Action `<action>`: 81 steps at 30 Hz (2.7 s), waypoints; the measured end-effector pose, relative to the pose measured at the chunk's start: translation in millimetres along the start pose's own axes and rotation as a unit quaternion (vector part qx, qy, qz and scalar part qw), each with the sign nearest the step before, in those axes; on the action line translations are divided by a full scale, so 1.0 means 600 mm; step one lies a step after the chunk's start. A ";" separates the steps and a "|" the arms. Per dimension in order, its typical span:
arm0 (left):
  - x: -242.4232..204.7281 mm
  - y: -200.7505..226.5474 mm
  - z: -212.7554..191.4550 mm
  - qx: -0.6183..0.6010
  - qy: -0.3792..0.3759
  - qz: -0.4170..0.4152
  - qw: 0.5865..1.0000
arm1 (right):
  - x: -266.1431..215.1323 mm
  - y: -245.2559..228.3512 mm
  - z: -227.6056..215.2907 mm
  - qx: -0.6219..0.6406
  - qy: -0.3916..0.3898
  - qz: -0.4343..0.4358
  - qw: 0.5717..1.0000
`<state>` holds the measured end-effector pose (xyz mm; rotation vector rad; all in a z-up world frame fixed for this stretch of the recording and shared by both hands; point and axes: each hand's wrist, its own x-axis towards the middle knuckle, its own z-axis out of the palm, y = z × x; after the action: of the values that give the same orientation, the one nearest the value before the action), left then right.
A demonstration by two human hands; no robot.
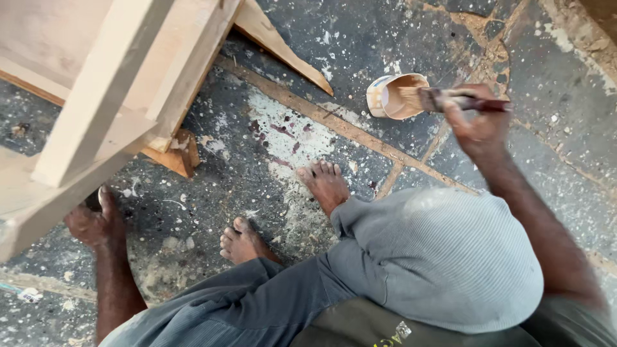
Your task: The person paints a wooden stool with a light-colored finish using a paintbrush. They repeatedly dip the brush into a container and apply the paint to the stool's legs and frame while sitting on the floor.
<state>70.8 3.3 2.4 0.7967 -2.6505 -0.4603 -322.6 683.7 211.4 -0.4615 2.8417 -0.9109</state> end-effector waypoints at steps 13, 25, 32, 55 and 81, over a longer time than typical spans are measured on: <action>-0.030 0.048 -0.021 0.012 -0.052 -0.088 0.995 | -0.009 0.024 0.054 0.137 0.032 -0.004 0.990; -0.028 0.043 0.009 -0.065 -0.019 -0.096 0.993 | -0.066 0.159 0.048 0.480 0.256 0.242 0.803; -0.034 0.023 0.028 0.015 -0.001 -0.096 0.995 | -0.083 0.200 0.020 0.558 0.209 0.290 0.749; 0.066 -0.058 -0.080 0.008 0.011 -0.066 0.998 | 0.290 -0.495 0.507 0.573 0.064 -0.176 0.798; 0.043 -0.038 -0.058 0.052 -0.021 -0.095 0.994 | 0.565 -0.571 0.567 0.288 0.196 -0.388 0.853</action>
<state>75.1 -36.8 29.8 1.0885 -2.6672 -0.3917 -487.6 123.1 127.8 -1.5174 2.4240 -2.1095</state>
